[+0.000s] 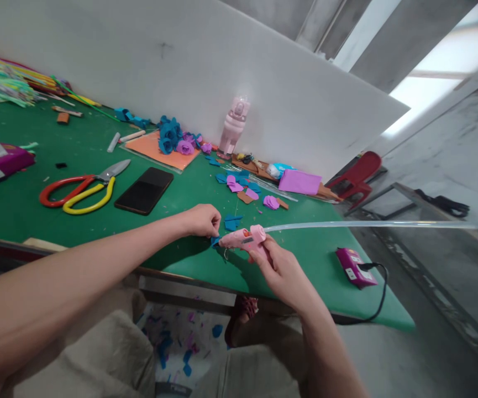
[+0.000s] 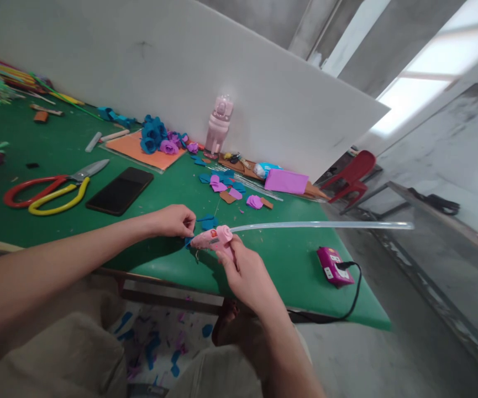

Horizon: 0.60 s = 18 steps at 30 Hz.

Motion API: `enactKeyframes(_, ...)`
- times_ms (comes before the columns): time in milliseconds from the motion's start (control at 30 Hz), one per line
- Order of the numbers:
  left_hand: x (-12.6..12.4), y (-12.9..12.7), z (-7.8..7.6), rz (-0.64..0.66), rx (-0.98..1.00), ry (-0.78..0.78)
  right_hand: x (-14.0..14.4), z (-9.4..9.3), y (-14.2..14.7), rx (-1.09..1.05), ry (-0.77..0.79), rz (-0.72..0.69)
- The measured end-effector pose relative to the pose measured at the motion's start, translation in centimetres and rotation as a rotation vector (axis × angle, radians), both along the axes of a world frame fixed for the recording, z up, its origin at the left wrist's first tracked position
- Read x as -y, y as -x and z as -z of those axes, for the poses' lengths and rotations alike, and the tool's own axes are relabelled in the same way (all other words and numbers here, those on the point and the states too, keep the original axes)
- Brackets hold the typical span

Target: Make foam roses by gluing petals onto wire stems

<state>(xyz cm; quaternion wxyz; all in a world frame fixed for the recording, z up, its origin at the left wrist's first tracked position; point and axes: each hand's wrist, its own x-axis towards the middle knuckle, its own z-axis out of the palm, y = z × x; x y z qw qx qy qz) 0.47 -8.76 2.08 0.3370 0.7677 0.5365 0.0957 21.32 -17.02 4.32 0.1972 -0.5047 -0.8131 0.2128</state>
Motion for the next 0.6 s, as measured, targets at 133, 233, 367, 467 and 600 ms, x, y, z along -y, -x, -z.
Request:
enactKeyframes(133, 0.04, 0.02, -0.05, 0.003, 0.002, 0.003, 0.11, -0.21, -0.01, -0.012, 0.017, 0.01)
enactKeyframes(233, 0.06, 0.02, -0.09, 0.006, -0.003, 0.015, 0.14, -0.37, -0.14, -0.018, 0.028, 0.015)
enactKeyframes(367, 0.03, 0.02, -0.04, 0.009, 0.002, 0.01, 0.14, -0.61, -0.47, -0.012, 0.028, 0.037)
enactKeyframes(467, -0.01, 0.04, 0.05, 0.009, 0.008, 0.006, 0.14, -0.83, -0.64, -0.012, 0.028, 0.08)
enactKeyframes(600, -0.03, 0.08, 0.08, 0.01, 0.011, 0.005, 0.16, -0.84, -0.49, -0.045, 0.021, 0.061)
